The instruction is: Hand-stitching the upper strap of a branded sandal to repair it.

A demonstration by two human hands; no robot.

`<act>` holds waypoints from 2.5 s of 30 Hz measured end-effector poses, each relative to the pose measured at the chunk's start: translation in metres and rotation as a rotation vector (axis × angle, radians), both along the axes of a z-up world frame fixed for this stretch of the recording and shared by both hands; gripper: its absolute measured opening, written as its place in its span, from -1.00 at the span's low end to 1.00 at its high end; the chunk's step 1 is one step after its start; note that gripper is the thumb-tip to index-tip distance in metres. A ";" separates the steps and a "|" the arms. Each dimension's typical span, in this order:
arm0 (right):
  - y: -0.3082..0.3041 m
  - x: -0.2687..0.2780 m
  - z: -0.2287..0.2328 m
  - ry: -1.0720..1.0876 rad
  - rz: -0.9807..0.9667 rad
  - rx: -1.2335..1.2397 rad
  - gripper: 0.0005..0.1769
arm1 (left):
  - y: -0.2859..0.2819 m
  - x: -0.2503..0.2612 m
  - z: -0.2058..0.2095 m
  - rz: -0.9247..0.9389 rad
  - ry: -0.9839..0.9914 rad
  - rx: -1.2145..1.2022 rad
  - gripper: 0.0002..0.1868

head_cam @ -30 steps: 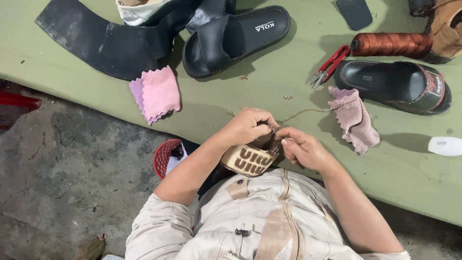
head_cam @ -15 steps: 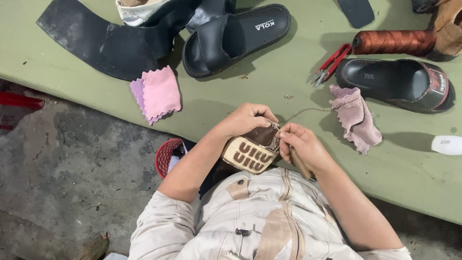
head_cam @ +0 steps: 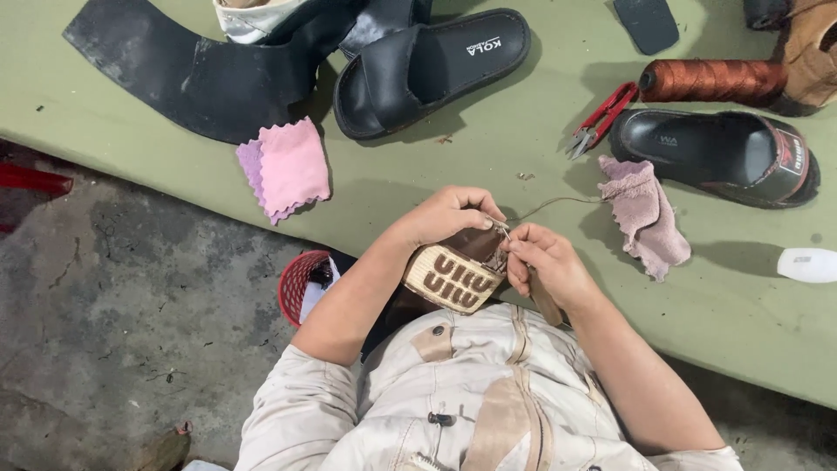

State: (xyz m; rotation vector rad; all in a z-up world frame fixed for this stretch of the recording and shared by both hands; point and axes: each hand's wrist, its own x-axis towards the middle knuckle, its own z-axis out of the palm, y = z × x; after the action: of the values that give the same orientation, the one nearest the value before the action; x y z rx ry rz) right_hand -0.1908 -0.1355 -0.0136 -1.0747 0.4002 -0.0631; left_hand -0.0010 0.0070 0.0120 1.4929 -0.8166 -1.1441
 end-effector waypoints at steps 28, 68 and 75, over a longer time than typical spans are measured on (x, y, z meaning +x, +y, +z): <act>0.012 -0.036 0.009 0.146 -0.018 -0.252 -0.61 | 0.005 0.003 0.005 0.058 0.021 0.006 -0.74; 0.021 0.025 0.025 -0.247 -0.240 -1.764 -0.93 | 0.021 -0.038 0.023 0.322 -0.412 0.104 -0.81; 0.008 0.036 0.010 -0.082 -0.215 -1.006 -0.94 | 0.014 -0.020 0.024 0.310 -0.256 0.066 -0.84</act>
State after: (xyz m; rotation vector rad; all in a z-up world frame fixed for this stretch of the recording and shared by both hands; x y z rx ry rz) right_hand -0.1553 -0.1271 -0.0036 -2.0041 0.4115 -0.5424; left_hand -0.0211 0.0209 0.0363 1.7748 -0.6912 -0.7665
